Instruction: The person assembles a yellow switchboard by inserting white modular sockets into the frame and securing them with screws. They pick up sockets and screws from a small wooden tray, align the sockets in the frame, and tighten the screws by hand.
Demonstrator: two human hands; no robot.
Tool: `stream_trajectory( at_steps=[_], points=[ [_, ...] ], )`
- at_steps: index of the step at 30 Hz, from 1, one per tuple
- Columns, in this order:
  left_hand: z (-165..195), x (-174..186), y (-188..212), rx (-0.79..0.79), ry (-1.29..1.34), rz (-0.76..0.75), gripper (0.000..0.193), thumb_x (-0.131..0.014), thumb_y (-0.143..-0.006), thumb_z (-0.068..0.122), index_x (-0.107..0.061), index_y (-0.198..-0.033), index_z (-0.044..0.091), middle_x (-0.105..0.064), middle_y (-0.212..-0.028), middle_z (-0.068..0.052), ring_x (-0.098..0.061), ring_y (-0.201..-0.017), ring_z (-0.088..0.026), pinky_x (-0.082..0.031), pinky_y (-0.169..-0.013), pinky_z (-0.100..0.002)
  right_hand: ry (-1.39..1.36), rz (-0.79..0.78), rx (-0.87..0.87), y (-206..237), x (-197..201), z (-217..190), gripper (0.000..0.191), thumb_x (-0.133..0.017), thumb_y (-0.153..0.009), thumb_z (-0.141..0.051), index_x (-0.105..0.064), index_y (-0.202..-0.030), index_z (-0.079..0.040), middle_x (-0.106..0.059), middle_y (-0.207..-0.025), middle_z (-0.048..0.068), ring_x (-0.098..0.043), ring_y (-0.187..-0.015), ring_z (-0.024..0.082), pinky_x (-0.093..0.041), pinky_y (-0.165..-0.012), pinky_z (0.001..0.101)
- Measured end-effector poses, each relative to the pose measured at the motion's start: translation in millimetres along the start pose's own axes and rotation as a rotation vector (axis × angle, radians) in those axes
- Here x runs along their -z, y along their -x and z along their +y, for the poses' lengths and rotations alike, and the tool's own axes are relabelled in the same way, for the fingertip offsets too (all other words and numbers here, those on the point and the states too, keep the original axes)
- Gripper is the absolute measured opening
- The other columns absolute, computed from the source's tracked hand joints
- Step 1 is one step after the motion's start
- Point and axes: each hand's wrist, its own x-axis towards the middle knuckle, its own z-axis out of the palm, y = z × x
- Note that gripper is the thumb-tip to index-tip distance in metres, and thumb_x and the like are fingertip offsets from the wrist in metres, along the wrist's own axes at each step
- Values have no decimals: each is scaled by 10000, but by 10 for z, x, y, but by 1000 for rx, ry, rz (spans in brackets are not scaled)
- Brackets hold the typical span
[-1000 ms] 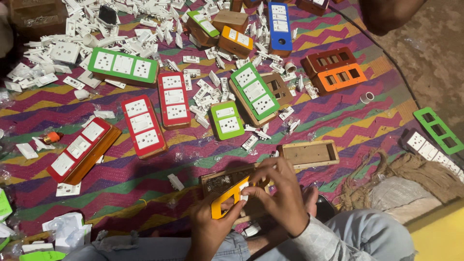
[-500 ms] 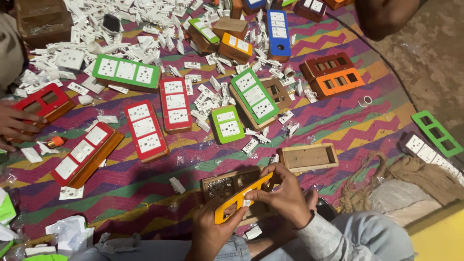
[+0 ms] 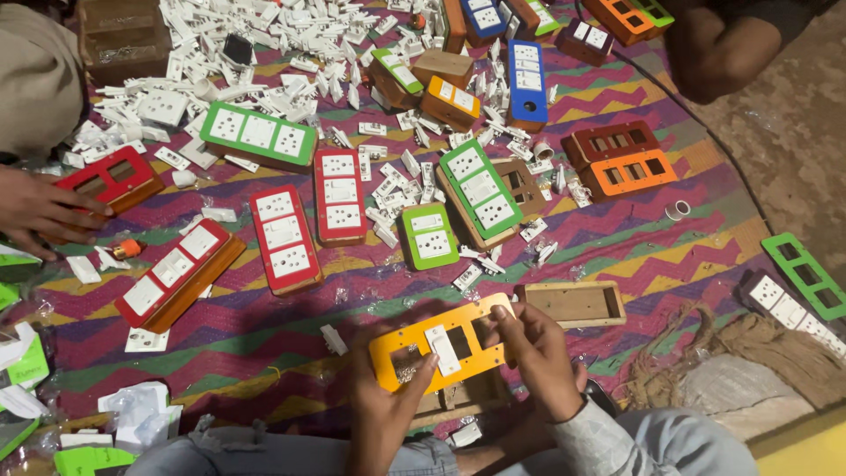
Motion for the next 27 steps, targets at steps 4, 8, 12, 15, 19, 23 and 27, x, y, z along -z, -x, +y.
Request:
stream_trajectory(
  at_steps=[4, 8, 12, 15, 19, 23, 27],
  points=[
    [277, 75, -35, -454, -413, -1, 803, -905, -702, 253, -503, -1352, 6, -548, -1350, -184, -560, -1206, -358, -466, -978, -459, -29, 52, 42, 7, 5, -4, 283, -600, -1008, -303, -694, -992, -37, -696, -715, 15, -501, -539, 42, -376, -470, 220],
    [370, 3, 1, -604, -557, -203, 887, -920, -643, 369, -516, -1372, 66, -498, -1415, -177, -523, -1270, -441, -379, -1037, -551, -33, 37, 8, 31, 20, -30, 294, -595, -1005, -296, -695, -951, -26, -692, -701, 19, -570, -564, 54, -397, -464, 224],
    [282, -54, 32, -511, -583, -251, 857, -929, -656, 304, -522, -1374, 76, -547, -1378, -143, -557, -1225, -371, -384, -1037, -551, -46, 29, -24, 28, 23, -20, 302, -602, -1005, -292, -694, -926, -15, -689, -668, 38, -569, -543, 77, -406, -461, 235],
    [189, -52, 25, -532, -506, -274, 839, -939, -656, 301, -521, -1344, 64, -559, -1353, -150, -561, -1215, -378, -414, -1015, -540, -111, 22, -24, 14, 27, -9, 297, -614, -1005, -289, -695, -949, -9, -684, -684, 40, -589, -571, 80, -432, -502, 236],
    [119, -49, 36, -521, -448, -286, 811, -944, -643, 283, -526, -1295, 42, -580, -1311, -186, -576, -1180, -410, -441, -985, -534, -120, 23, -80, 34, 29, -38, 321, -584, -999, -323, -700, -989, -23, -692, -690, 44, -610, -582, 91, -454, -524, 252],
    [68, -48, 60, -427, -280, -200, 684, -897, -672, 198, -573, -1252, 39, -640, -1230, -167, -628, -1142, -355, -484, -981, -451, -287, -72, -118, 28, 76, -123, 460, -474, -1020, -438, -695, -1038, -35, -730, -820, 32, -650, -676, 115, -495, -562, 268],
    [-30, -23, 69, 69, 62, -209, 418, -813, -830, 173, -602, -1175, 65, -656, -1059, -46, -664, -973, -171, -551, -849, -333, 366, -56, 62, 7, 23, -76, 370, -559, -1003, -396, -718, -1089, -73, -751, -922, 89, -717, -813, 228, -540, -660, 348]
  ],
)
